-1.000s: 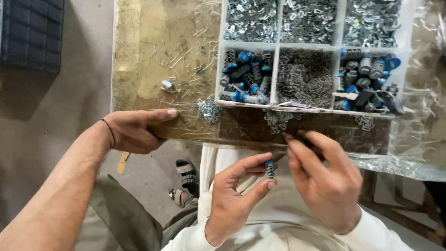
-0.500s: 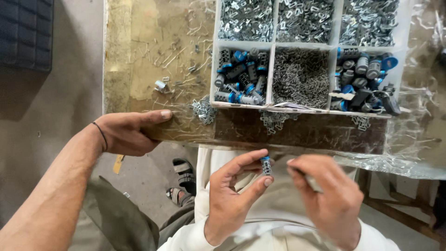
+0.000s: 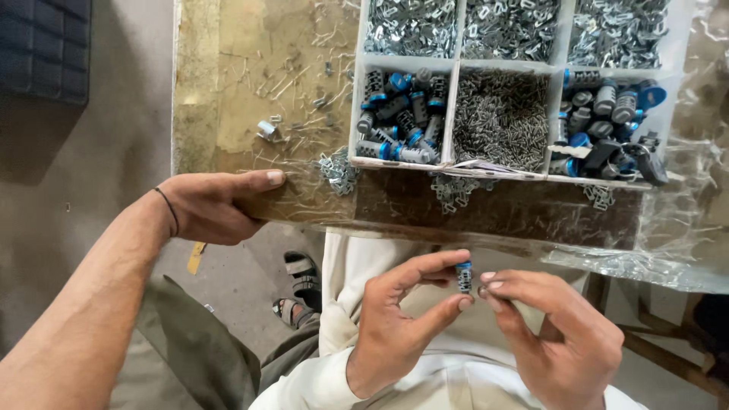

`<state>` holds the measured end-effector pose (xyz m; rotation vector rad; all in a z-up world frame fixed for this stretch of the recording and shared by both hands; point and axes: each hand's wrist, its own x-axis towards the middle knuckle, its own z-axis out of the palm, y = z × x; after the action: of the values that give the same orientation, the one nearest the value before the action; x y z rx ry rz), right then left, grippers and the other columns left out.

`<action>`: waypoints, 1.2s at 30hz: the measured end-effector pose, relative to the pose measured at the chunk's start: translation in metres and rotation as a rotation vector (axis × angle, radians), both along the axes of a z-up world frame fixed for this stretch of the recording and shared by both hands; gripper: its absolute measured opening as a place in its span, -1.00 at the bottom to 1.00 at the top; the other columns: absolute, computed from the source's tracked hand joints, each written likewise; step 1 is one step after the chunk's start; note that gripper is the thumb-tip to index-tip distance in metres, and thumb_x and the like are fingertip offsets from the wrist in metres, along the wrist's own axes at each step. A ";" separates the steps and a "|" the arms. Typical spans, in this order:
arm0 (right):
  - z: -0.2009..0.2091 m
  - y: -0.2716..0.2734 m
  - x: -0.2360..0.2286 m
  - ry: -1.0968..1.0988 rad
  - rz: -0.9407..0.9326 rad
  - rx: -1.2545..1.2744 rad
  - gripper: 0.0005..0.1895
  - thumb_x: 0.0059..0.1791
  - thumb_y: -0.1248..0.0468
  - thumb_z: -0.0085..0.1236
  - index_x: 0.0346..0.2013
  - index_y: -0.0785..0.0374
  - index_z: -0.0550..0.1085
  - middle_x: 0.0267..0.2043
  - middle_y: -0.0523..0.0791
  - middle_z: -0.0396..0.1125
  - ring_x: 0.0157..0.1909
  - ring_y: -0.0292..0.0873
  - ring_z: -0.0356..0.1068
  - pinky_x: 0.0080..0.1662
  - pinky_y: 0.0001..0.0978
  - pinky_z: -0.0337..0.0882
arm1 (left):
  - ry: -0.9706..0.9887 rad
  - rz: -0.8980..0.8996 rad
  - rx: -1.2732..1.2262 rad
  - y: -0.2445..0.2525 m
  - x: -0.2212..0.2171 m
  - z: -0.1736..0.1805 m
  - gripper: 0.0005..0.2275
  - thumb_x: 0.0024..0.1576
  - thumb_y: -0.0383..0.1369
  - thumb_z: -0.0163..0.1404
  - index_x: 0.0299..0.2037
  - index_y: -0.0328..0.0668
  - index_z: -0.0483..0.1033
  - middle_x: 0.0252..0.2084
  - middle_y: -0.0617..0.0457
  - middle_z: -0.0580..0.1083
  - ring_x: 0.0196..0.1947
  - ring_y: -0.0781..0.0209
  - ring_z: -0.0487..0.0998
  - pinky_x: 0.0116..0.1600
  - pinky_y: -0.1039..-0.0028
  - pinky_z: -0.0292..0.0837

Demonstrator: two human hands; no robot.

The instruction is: The person repeatedly picks small metal clips from a compartmentalized tray and attaches them to cylindrical blue-and-silver components. The person handles the components one at a time, placing the clips onto the cylinders and then setting the assembled units aside on the table.

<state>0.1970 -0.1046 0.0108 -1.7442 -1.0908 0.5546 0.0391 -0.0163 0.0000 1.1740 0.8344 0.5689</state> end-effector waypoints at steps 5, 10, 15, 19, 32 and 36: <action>0.000 0.003 -0.005 -0.119 0.045 -0.033 -0.83 -0.10 0.43 0.32 -0.22 0.32 0.57 -0.08 -0.04 0.50 -0.07 -0.15 0.56 -0.05 -0.42 0.54 | 0.018 -0.018 0.045 0.000 -0.001 -0.001 -0.60 0.11 -0.46 0.23 0.19 -0.25 0.57 0.03 -0.05 0.64 -0.03 0.27 0.62 0.12 0.47 0.55; 0.004 0.003 -0.009 -0.203 0.029 -0.052 -0.80 -0.08 0.43 0.29 -0.16 0.27 0.60 -0.07 -0.03 0.50 -0.06 -0.15 0.56 -0.05 -0.40 0.54 | 0.032 -0.013 0.080 0.001 0.000 0.002 -0.60 0.10 -0.46 0.23 0.19 -0.22 0.58 0.05 -0.03 0.64 -0.04 0.26 0.63 0.11 0.46 0.55; -0.002 -0.008 -0.007 -0.237 0.005 -0.041 -0.76 -0.01 0.43 0.22 -0.05 0.21 0.60 0.00 -0.04 0.49 -0.03 -0.18 0.56 -0.04 -0.40 0.56 | 0.006 -0.039 0.053 0.001 -0.002 -0.003 -0.59 0.11 -0.44 0.25 0.20 -0.23 0.56 0.05 0.00 0.64 -0.02 0.25 0.62 0.15 0.45 0.53; -0.006 -0.016 0.015 -0.420 -0.094 -0.096 -0.80 0.06 0.40 0.26 -0.02 0.21 0.62 -0.01 -0.05 0.50 -0.10 -0.21 0.54 -0.08 -0.44 0.51 | 0.022 -0.043 -0.044 -0.003 -0.001 -0.003 -0.57 0.08 -0.43 0.25 0.19 -0.25 0.57 -0.02 0.01 0.65 -0.04 0.26 0.60 0.13 0.46 0.52; -0.009 0.003 0.054 -0.690 -0.216 -0.140 -0.73 0.04 0.37 0.36 0.05 0.19 0.64 -0.08 -0.04 0.38 -0.28 -0.18 0.41 -0.22 -0.37 0.43 | 0.009 -0.057 -0.080 -0.010 0.006 -0.009 -0.58 0.05 -0.42 0.27 0.15 -0.27 0.57 -0.03 0.03 0.64 -0.03 0.28 0.60 0.14 0.46 0.50; -0.005 0.003 0.050 -0.693 -0.195 -0.112 -0.72 0.09 0.33 0.36 0.10 0.16 0.60 -0.02 -0.06 0.36 -0.17 -0.19 0.44 -0.14 -0.41 0.47 | 0.029 -0.039 -0.096 -0.009 0.002 -0.010 -0.57 0.04 -0.44 0.27 0.15 -0.29 0.57 -0.06 0.03 0.65 -0.04 0.28 0.60 0.14 0.47 0.51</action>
<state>0.2466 -0.1011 0.0058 -2.1828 -1.3439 -0.1377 0.0414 -0.0257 -0.0101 1.1106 0.8530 0.4761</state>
